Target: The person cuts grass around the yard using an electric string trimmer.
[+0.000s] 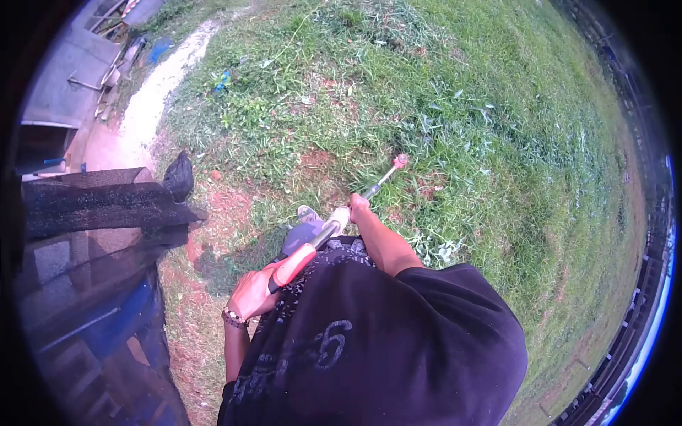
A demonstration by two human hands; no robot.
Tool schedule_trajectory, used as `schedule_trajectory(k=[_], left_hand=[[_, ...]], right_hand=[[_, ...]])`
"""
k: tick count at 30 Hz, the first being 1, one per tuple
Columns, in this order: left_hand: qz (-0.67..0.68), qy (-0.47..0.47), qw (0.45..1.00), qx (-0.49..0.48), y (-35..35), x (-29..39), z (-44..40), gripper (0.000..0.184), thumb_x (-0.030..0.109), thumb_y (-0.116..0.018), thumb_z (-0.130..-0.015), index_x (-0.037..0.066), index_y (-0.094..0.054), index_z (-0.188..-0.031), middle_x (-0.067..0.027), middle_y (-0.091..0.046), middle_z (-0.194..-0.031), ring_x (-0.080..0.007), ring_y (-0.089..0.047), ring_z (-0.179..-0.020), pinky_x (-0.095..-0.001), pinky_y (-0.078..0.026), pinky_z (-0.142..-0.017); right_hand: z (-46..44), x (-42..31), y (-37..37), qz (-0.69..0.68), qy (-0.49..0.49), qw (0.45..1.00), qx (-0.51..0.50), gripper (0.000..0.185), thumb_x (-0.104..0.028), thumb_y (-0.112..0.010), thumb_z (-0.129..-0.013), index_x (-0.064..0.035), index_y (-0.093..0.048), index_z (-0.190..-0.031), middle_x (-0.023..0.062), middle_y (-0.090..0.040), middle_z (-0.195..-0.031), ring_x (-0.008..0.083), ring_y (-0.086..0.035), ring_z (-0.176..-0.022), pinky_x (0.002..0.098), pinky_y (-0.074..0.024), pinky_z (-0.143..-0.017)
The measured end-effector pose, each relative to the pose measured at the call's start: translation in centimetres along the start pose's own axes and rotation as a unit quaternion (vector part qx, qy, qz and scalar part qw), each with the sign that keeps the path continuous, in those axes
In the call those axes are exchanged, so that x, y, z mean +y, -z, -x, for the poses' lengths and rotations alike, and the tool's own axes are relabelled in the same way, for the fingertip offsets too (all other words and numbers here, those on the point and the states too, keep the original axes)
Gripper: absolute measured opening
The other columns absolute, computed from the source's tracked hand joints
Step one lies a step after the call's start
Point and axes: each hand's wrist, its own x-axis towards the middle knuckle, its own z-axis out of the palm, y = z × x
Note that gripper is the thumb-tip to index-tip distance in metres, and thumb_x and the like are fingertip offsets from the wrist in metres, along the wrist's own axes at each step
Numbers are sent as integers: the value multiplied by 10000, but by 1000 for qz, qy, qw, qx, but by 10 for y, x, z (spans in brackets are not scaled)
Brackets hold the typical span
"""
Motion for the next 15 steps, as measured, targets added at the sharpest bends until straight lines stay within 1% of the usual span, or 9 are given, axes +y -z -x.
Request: schedule_trajectory(k=[1, 3, 6, 9, 10, 13, 14, 15], left_hand=[[-1, -29, 999, 24, 8, -6, -7, 407, 126, -625, -727, -12, -632, -1109, -239, -660, -1067, -405, -650, -946, -490, -519, -861], [-5, -88, 994, 71, 20, -25, -26, 412, 113, -618, -727, -7, -631, -1121, -236, -649, -1113, -397, -639, -996, -486, -511, -886], [-5, -50, 999, 8, 51, -43, -57, 518, 79, -637, -714, 57, -612, -1231, -170, -612, -1275, -366, -562, -1190, -447, -463, -1009], [61, -124, 990, -21, 101, -36, -89, 542, 75, -637, -719, 76, -604, -1261, -173, -615, -1272, -344, -524, -1256, -437, -426, -1056], [70, -165, 984, -15, 111, -41, -104, 524, 79, -650, -730, 80, -612, -1253, -179, -622, -1260, -349, -573, -1199, -418, -457, -1018], [38, -127, 988, -84, 157, -46, -147, 510, 111, -666, -738, 68, -616, -1243, -202, -637, -1212, -373, -628, -1078, -422, -499, -952], [43, -138, 982, -125, 169, -55, -170, 499, 124, -683, -745, 58, -619, -1236, -205, -623, -1241, -373, -616, -1103, -411, -497, -949], [34, -143, 980, -136, 184, -50, -187, 489, 123, -684, -744, 56, -625, -1225, -205, -623, -1242, -373, -618, -1101, -408, -499, -942]], right_hand=[[1, -8, 4, 66, 25, 997, 1, 49, -48, -509, -836, -8, -536, -842, 123, -516, -670, 252, -536, -575, 443, -466, -496], [3, -24, 7, 85, 38, 996, 8, 49, -57, -525, -841, -10, -537, -846, 121, -521, -669, 249, -541, -577, 440, -472, -508], [-19, -43, -1, -55, 4, 998, 18, 72, -72, -562, -842, -2, -544, -853, 127, -552, -688, 243, -550, -568, 425, -481, -514], [-37, -57, 2, -200, -32, 979, 32, 105, -87, -598, -842, 5, -550, -860, 133, -583, -707, 238, -558, -559, 411, -490, -521], [-34, -64, 1, -257, -20, 966, -10, 84, -55, -572, -854, 4, -514, -866, 112, -523, -666, 228, -524, -543, 414, -483, -487], [-3, -105, -16, -350, -12, 936, 25, 56, -18, -549, -852, -5, -496, -866, 105, -521, -660, 231, -526, -547, 387, -500, -498], [-4, -114, -18, -384, 8, 923, -5, 103, -46, -562, -842, -6, -472, -873, 106, -507, -654, 237, -528, -543, 382, -521, -510], [-1, -125, -19, -402, 17, 915, -16, 119, -63, -564, -839, -5, -466, -871, 110, -508, -659, 243, -536, -549, 384, -527, -516]])
